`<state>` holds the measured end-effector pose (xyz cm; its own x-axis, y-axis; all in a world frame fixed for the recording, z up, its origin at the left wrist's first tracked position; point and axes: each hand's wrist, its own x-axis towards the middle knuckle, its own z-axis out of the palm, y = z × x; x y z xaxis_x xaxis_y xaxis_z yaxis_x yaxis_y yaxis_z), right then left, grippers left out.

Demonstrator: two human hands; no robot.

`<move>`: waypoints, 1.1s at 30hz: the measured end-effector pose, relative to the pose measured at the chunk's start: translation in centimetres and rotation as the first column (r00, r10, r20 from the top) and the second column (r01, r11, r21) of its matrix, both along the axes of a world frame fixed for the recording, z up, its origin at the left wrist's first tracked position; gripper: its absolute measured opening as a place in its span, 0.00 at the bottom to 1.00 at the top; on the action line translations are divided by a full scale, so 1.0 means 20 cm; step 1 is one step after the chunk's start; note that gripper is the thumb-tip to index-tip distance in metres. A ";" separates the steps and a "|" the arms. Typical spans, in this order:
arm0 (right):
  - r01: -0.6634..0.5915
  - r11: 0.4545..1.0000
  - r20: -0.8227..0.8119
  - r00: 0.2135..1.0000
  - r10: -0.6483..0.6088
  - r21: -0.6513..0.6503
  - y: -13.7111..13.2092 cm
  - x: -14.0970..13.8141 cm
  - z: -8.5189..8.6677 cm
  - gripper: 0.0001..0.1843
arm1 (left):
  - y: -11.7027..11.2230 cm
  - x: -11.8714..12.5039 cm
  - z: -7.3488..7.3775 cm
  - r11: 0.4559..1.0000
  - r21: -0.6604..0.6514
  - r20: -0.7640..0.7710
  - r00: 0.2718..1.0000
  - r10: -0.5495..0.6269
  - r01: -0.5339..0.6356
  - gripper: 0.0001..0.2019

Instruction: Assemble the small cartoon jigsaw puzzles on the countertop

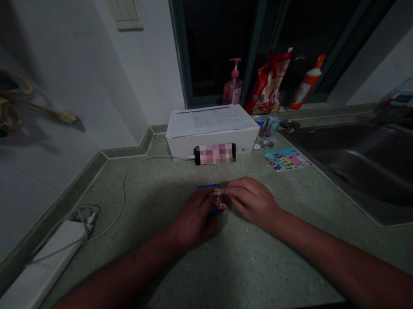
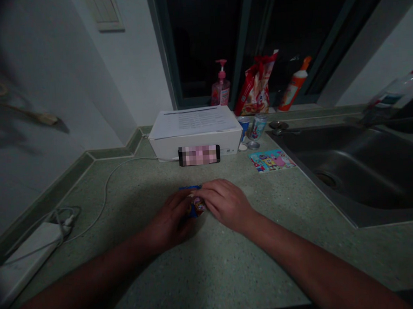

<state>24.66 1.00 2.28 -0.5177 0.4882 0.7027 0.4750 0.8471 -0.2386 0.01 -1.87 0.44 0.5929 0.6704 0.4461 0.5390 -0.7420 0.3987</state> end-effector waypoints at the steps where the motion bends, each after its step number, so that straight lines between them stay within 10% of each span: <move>1: 0.003 1.000 -0.002 1.000 -0.003 0.007 0.00 0.00 0.00 0.16 | 0.00 0.00 -0.01 1.000 0.016 0.001 1.000 0.006 -0.006 0.31; 33: 0.071 0.979 0.039 0.997 -0.065 -0.192 0.00 -0.03 0.00 0.10 | -0.01 -0.01 0.00 1.000 0.001 -0.001 1.000 -0.026 0.026 0.26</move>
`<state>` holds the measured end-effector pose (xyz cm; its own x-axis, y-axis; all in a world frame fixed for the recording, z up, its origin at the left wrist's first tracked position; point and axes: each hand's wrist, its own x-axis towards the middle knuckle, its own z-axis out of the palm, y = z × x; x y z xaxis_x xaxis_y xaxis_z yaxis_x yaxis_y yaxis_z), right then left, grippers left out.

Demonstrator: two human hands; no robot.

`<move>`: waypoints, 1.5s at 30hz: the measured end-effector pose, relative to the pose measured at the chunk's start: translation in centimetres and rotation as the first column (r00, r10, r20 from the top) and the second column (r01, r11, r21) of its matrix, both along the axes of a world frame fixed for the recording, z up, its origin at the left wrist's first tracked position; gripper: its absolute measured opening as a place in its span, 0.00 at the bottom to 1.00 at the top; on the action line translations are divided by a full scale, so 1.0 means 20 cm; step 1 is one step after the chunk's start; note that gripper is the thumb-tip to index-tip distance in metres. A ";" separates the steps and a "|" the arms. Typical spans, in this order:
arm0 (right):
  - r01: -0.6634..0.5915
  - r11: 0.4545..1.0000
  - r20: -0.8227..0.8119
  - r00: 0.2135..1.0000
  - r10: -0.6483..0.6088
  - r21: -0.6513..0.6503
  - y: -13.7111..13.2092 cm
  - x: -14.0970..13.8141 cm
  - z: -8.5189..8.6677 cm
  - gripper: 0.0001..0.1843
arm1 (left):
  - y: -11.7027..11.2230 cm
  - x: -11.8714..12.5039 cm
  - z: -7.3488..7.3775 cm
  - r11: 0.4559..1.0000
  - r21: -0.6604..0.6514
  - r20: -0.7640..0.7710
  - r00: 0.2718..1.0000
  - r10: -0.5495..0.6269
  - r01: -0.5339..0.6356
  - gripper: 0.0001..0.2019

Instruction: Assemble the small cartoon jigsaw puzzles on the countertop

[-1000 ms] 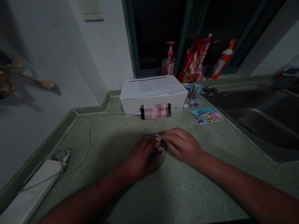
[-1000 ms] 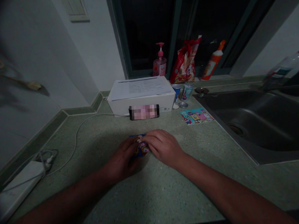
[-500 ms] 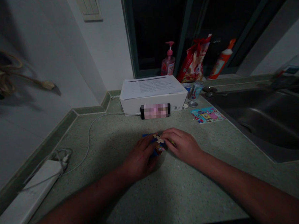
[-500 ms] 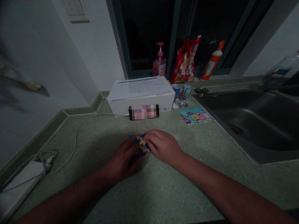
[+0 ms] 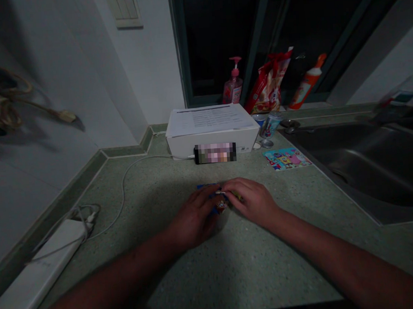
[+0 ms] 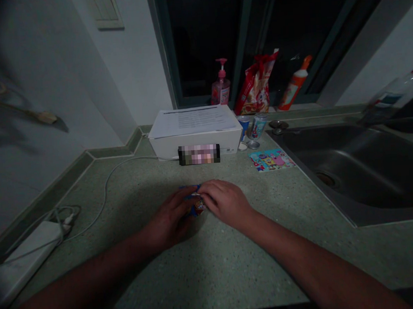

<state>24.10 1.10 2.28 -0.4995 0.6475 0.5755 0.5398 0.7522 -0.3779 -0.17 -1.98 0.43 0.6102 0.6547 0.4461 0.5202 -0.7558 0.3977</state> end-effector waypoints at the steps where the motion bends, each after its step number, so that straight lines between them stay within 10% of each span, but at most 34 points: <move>1: 0.011 1.000 -0.001 1.000 -0.011 0.000 0.00 0.00 0.00 0.10 | 0.00 0.00 0.00 1.000 -0.006 0.016 1.000 -0.007 0.007 0.29; 32: 0.045 0.997 0.085 0.996 -0.040 -0.063 0.00 0.00 -0.02 0.14 | 0.01 -0.01 -0.01 1.000 -0.011 0.009 1.000 0.001 -0.001 0.28; 45: -0.061 0.978 0.213 0.971 0.105 -0.201 0.02 -0.02 -0.06 0.29 | 0.01 -0.01 0.00 0.970 -0.027 -0.194 0.953 0.232 -0.241 0.28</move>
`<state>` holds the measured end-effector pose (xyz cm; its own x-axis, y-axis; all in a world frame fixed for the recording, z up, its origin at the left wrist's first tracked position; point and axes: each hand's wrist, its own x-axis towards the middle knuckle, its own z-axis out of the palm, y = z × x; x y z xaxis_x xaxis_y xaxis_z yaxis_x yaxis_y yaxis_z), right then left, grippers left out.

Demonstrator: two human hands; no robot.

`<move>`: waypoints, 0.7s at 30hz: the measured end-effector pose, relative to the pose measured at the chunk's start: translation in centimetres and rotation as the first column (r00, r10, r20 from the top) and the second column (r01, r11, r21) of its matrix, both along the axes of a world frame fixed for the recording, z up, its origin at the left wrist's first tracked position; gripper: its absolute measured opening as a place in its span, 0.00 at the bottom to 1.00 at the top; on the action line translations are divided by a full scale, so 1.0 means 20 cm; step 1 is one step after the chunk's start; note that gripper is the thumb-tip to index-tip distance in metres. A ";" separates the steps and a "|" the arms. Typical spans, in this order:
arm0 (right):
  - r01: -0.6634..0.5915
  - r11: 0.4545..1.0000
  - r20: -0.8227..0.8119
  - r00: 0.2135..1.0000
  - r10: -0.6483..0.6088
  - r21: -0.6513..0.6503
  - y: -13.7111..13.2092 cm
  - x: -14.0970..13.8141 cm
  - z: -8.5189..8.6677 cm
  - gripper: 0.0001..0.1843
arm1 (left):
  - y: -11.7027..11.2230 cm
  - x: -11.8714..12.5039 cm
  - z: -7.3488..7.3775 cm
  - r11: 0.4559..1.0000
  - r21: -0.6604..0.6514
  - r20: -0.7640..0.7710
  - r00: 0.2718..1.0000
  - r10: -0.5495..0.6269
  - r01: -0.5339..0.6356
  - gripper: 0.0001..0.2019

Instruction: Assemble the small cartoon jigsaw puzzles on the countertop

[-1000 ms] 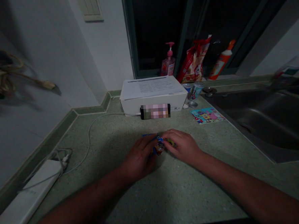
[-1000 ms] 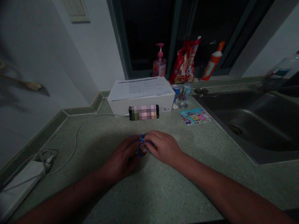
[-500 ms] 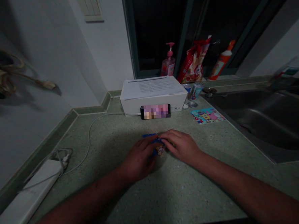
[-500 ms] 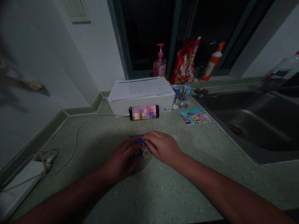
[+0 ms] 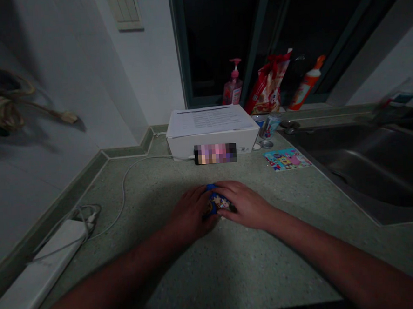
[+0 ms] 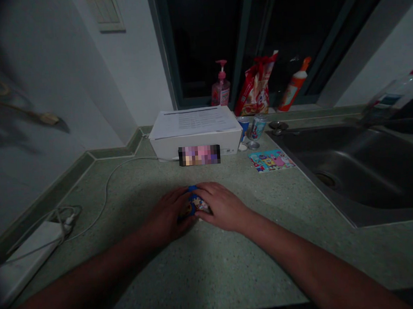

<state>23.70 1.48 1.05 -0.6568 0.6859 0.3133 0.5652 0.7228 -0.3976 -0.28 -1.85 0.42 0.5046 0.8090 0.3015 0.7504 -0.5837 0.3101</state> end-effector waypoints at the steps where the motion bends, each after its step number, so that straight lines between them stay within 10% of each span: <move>1: -0.013 1.000 0.007 1.000 0.013 -0.007 0.00 0.00 0.00 0.29 | -0.01 0.00 0.01 1.000 -0.008 -0.003 1.000 -0.004 0.004 0.26; 21: -0.104 0.993 -0.014 0.995 0.103 -0.050 -0.02 -0.01 0.05 0.34 | 0.03 0.00 0.04 0.992 -0.003 0.044 0.991 -0.125 0.126 0.15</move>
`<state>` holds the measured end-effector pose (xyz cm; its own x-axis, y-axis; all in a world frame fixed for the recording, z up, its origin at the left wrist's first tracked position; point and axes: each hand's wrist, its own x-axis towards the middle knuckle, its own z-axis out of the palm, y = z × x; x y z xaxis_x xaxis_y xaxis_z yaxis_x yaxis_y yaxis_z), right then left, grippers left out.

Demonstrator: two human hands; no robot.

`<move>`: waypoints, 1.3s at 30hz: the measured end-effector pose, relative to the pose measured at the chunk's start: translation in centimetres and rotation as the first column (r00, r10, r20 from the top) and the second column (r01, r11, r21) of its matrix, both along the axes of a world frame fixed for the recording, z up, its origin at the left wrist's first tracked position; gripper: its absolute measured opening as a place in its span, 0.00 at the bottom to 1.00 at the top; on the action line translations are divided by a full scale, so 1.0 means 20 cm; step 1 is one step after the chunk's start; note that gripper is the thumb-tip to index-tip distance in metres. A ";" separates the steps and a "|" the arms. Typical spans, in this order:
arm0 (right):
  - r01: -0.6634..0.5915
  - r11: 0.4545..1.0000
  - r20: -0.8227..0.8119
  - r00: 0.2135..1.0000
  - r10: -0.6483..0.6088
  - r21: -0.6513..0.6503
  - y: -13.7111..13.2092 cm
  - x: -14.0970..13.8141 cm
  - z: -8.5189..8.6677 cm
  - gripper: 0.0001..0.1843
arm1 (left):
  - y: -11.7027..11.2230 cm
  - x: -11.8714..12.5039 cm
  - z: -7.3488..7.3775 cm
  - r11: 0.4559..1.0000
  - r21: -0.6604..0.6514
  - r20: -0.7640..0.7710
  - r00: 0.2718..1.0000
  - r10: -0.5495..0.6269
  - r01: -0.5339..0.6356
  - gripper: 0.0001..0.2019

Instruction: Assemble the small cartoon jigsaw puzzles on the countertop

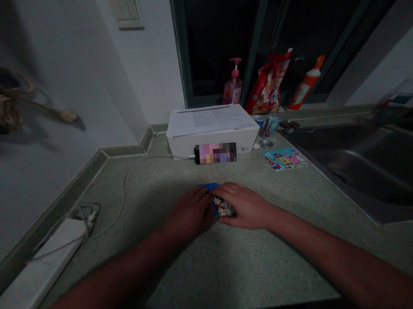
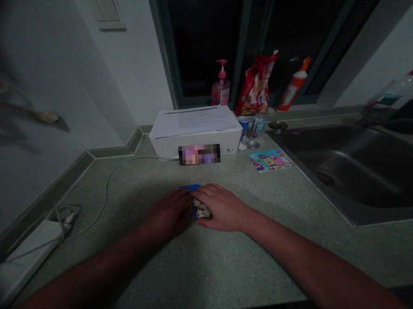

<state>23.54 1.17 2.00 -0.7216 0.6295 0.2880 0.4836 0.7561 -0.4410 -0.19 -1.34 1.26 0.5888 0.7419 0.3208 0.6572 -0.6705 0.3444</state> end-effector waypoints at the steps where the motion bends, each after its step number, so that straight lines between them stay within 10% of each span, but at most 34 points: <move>1: 0.001 1.000 0.002 1.000 -0.001 0.001 0.00 0.00 0.00 0.34 | 0.00 0.00 0.00 1.000 -0.004 -0.010 1.000 0.003 -0.003 0.14; 39: 0.232 0.971 -0.023 0.973 -0.231 0.061 0.14 -0.11 -0.12 0.21 | 0.01 0.01 -0.04 0.996 0.081 -0.027 0.999 0.024 -0.022 0.17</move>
<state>21.37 3.88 -0.31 -0.5534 0.7595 0.3420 0.6423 0.6505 -0.4053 0.04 -1.19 0.43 0.5815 0.7276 0.3638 0.6813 -0.6800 0.2710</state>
